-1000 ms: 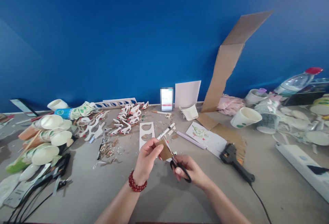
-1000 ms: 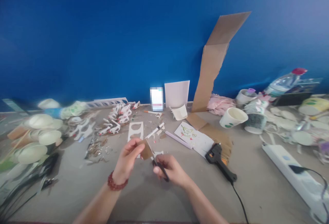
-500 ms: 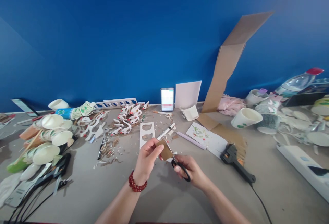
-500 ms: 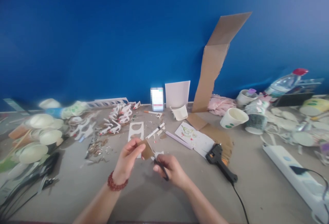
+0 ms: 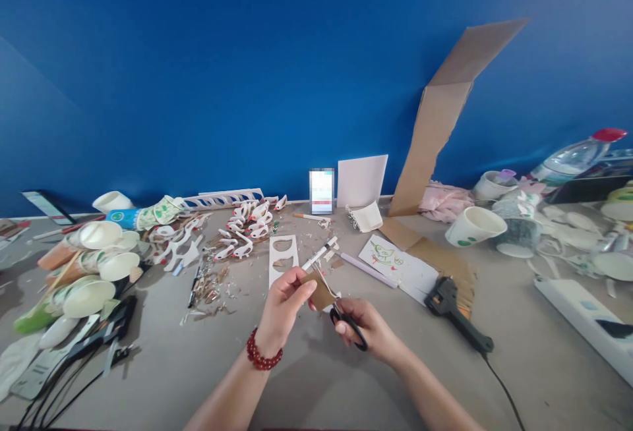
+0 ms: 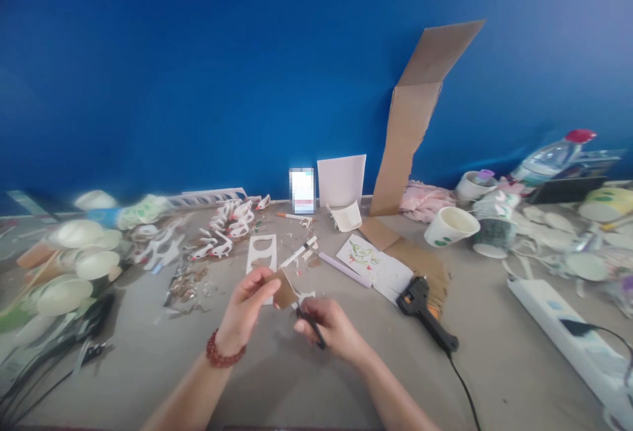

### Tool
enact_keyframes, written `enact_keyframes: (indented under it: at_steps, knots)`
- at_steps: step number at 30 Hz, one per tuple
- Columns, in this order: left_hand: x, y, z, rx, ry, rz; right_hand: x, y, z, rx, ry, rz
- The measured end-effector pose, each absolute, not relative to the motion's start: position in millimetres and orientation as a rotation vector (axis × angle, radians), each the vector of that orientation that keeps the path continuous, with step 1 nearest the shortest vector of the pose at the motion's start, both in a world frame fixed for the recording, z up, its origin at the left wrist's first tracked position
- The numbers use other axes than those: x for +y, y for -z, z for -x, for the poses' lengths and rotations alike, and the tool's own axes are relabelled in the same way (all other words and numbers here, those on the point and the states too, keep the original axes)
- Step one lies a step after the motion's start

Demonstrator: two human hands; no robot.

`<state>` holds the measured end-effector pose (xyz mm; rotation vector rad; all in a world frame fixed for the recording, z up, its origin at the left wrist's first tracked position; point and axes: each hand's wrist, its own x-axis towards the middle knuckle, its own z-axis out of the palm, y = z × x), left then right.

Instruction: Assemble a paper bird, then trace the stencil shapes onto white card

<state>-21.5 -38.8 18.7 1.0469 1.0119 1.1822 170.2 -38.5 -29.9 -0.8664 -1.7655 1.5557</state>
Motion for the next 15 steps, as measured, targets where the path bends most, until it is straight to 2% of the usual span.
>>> enact_keyframes:
  at_steps: [8, 15]
  knots:
    - [-40.4, -15.9, 20.6, 0.969, -1.223, -1.013, -41.0, 34.4, -166.9, -1.766, -1.435, 0.898]
    - [-41.4, -24.3, 19.4, 0.925, -1.187, -0.936, -37.9, 21.3, -167.3, -1.645, -1.721, 0.808]
